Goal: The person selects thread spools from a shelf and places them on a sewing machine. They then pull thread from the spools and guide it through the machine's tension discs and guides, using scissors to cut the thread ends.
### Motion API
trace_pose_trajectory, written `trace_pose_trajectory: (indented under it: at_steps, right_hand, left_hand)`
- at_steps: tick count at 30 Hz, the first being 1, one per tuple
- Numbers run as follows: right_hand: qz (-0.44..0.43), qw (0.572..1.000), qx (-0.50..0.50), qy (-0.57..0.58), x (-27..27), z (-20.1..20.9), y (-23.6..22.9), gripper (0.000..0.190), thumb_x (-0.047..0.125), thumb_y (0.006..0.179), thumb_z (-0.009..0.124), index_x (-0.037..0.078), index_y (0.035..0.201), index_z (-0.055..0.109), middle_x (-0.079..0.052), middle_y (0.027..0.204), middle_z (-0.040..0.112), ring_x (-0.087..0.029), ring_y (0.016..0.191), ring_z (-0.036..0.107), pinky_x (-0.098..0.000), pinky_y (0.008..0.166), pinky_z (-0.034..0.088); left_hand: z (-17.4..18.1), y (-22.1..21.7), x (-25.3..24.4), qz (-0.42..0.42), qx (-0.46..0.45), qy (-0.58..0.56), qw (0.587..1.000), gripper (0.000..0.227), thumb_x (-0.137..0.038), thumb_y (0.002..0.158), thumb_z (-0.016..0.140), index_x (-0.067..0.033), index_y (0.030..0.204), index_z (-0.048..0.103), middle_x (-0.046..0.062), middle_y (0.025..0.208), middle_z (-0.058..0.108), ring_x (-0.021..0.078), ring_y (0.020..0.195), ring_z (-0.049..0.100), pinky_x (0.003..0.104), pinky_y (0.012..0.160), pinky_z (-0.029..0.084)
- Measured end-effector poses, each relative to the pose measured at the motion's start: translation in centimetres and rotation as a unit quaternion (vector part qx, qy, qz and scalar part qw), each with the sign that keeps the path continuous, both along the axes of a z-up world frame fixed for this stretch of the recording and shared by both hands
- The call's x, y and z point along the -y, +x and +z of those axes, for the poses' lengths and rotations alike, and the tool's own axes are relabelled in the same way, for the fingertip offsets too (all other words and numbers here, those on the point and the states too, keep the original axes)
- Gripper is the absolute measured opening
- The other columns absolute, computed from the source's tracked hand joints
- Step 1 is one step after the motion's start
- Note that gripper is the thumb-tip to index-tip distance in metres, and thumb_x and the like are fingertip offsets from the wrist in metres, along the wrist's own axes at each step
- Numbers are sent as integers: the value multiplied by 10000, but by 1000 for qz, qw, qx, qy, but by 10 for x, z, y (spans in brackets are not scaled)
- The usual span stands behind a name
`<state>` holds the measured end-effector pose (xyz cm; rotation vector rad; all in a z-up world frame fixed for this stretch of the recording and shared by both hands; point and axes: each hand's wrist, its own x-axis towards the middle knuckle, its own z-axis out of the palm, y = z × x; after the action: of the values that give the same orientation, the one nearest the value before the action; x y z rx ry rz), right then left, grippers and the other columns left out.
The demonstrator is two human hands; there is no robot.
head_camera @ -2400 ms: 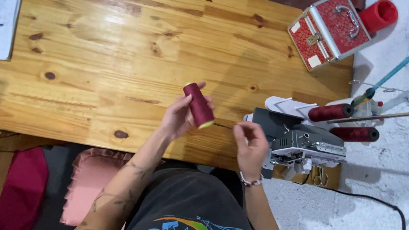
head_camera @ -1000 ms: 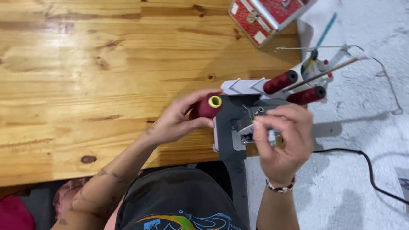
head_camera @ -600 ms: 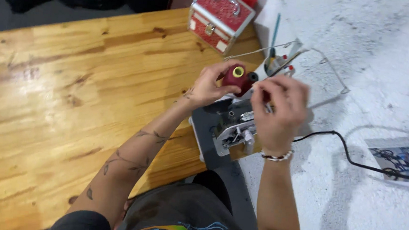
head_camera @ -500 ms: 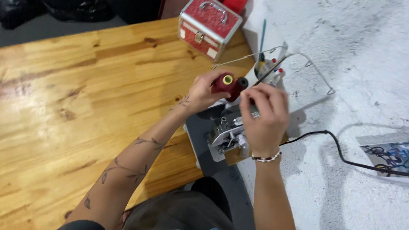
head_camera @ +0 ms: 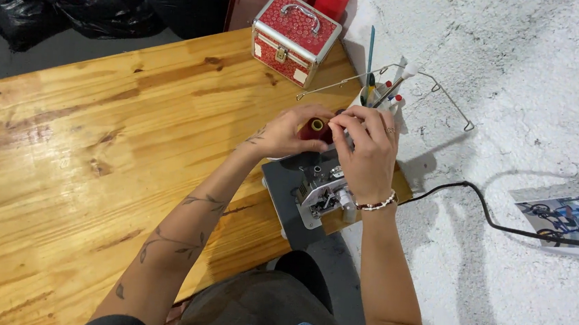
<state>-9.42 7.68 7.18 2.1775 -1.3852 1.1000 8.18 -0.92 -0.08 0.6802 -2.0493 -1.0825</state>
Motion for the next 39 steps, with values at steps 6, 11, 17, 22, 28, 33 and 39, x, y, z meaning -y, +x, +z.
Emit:
trace_pose_trajectory:
  at_steps: [6,11,17,22,28,33,39]
  right_hand:
    - [-19,998,-53,7,-11,21,-2,91,180,992,798,134,962,725,8,1042,612,-215,1082,552,-375,885,404]
    - [-28,998,-59,9,-12,18,-8,95,204,997,784,162,948,715,23,1070,612,-204,1110,532,-366,906,383]
    - [-34,998,-47,12,-13,14,-11,97,178,984,783,165,925,706,16,1066,626,-207,1112,545,-377,926,398]
    - [-45,998,-40,11,-14,6,-19,107,173,976,783,165,919,693,20,1079,616,-199,1135,540,-379,939,395]
    - [-33,999,11,18,-22,13,-17,76,140,981,770,135,937,710,-14,1096,624,-219,1126,558,-389,945,413]
    - [-30,999,37,20,-25,16,-13,68,134,969,769,126,931,713,-15,1072,628,-223,1106,573,-398,937,417]
    - [-46,998,22,34,-26,18,-13,112,209,1012,713,113,966,751,-59,1112,677,-268,1070,566,-425,923,409]
  left_hand:
    - [55,4,-32,24,-101,50,993,222,-274,1041,622,-155,1189,736,97,873,741,179,861,669,393,828,563]
    - [46,-6,-27,45,-114,67,990,127,-276,981,713,-187,1049,772,2,706,656,109,691,602,271,681,504]
    - [50,-10,-28,45,-188,126,973,119,-197,870,852,-151,973,815,-11,631,581,13,577,463,144,548,380]
    - [52,-12,-19,58,-227,137,962,93,-123,889,834,-112,977,805,-95,627,422,-11,619,400,148,566,312]
    - [44,-18,4,114,-296,176,932,63,-160,943,765,-118,989,758,-54,814,646,11,755,518,169,661,425]
    - [39,-27,16,108,-336,212,911,105,-173,971,740,-70,997,739,-38,822,623,4,731,481,138,625,401]
    - [61,-20,13,51,-296,182,936,173,-308,966,721,-136,950,731,-77,729,536,48,661,371,224,615,294]
